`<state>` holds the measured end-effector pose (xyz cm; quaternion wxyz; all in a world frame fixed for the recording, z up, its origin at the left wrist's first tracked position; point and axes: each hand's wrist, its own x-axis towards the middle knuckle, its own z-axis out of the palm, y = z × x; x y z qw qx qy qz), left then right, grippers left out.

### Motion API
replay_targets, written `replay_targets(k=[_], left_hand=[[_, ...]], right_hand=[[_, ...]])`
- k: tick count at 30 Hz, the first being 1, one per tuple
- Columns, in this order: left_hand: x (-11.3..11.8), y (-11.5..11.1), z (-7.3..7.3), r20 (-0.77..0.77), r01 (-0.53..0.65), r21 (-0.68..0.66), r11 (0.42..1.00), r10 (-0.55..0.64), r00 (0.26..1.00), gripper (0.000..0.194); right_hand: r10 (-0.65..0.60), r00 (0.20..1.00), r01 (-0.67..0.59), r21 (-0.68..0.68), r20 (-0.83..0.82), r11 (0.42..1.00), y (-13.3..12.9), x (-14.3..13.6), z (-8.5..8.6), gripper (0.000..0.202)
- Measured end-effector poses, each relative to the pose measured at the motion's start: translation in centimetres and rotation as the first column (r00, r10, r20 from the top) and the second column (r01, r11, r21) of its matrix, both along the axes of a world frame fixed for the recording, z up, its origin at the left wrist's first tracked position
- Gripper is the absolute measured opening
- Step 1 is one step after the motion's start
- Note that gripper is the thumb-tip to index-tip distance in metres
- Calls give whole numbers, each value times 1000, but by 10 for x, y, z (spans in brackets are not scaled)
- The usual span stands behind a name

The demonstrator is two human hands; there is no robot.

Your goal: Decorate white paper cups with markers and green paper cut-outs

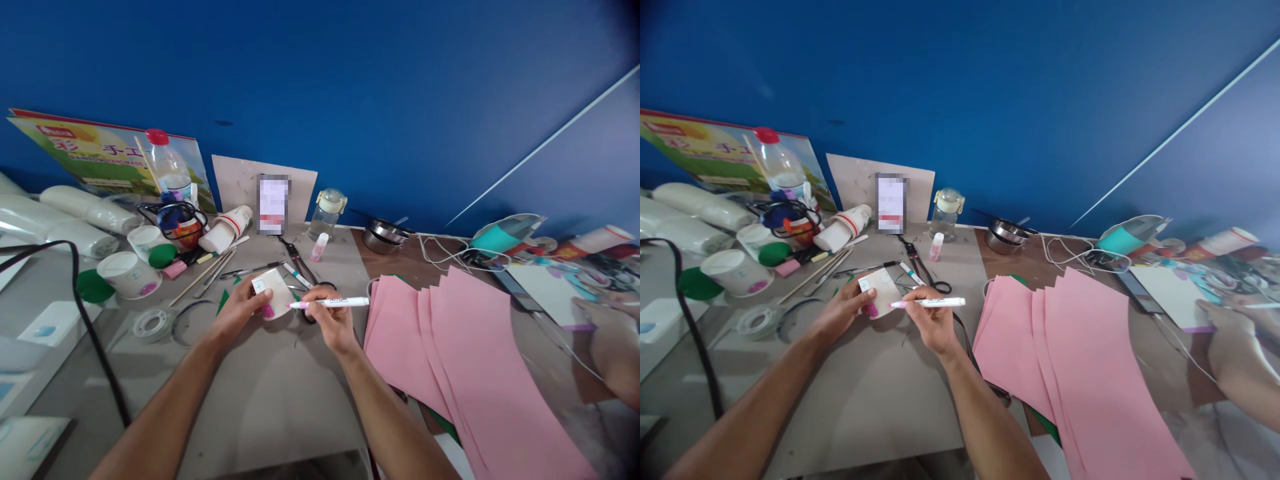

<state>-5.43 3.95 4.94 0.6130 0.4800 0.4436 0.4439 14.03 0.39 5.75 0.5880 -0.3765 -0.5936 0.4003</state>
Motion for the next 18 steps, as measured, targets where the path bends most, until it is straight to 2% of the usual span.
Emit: replay_targets(k=[7,13,18], left_hand=[[0,0,4,-6,22,19,1000,-22,1000,56],[0,0,8,-102,25,47,999,-20,995,53],[2,0,11,-108,17,36,999,-13,994,56]], right_hand=[[18,981,-44,129,192,991,-4,-4,8,16],[-11,958,-43,181,287,983,-4,-4,8,14],[-19,949,-52,213,316,976,-4,-4,6,13]])
